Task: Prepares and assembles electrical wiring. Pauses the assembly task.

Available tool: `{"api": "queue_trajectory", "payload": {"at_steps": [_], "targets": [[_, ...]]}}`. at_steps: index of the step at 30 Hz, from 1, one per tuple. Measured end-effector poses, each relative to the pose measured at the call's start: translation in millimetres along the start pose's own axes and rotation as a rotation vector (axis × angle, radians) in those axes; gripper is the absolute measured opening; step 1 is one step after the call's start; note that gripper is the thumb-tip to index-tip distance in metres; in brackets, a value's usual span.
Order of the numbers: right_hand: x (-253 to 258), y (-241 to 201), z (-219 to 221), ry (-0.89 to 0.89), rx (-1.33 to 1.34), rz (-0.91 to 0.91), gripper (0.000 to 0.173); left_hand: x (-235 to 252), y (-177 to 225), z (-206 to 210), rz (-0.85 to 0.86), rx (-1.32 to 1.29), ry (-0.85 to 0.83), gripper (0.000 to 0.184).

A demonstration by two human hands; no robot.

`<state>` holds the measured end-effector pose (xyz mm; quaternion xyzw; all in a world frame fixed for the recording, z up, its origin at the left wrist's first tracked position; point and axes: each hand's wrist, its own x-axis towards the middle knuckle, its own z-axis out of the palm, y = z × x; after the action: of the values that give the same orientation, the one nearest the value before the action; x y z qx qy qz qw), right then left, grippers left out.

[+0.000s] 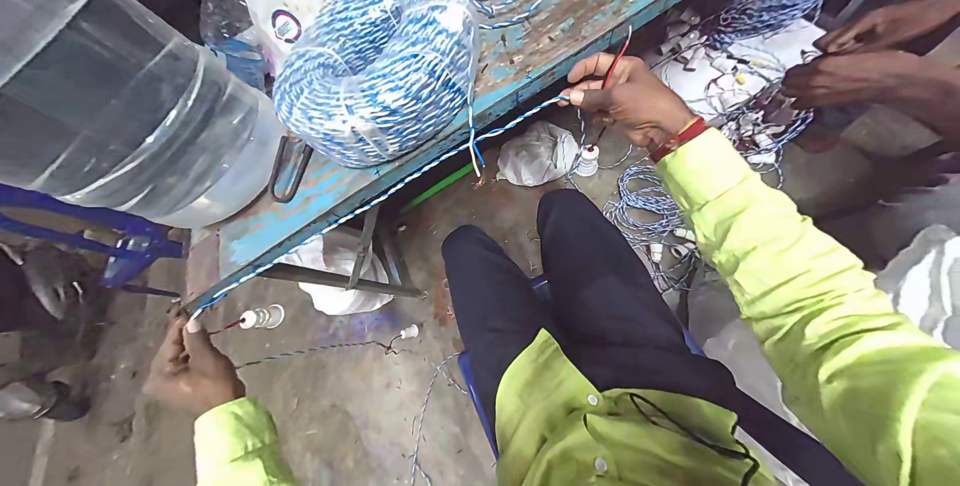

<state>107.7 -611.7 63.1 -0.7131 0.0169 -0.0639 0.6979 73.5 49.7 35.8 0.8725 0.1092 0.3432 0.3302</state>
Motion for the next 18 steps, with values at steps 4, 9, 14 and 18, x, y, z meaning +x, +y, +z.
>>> {"api": "queue_trajectory", "payload": {"at_steps": [4,9,14,18], "targets": [[-15.4,-0.2,-26.2,-0.120,0.094,0.043,0.020,-55.1,12.5,9.6,-0.110,-0.156,-0.010,0.030],[-41.5,-18.7,-51.2,-0.193,-0.020,0.160,0.018,-131.8,9.2,20.7,-0.412,-0.162,-0.312,0.030],[-77.2,-40.2,-55.6,-0.330,-0.290,0.117,0.011,-192.3,-15.0,27.5,-0.354,0.180,-0.618,0.033],[-97.7,-41.5,-53.0,-0.395,-0.536,-0.006,0.012,-213.0,5.4,35.1,-0.283,0.616,-1.036,0.034]]}}
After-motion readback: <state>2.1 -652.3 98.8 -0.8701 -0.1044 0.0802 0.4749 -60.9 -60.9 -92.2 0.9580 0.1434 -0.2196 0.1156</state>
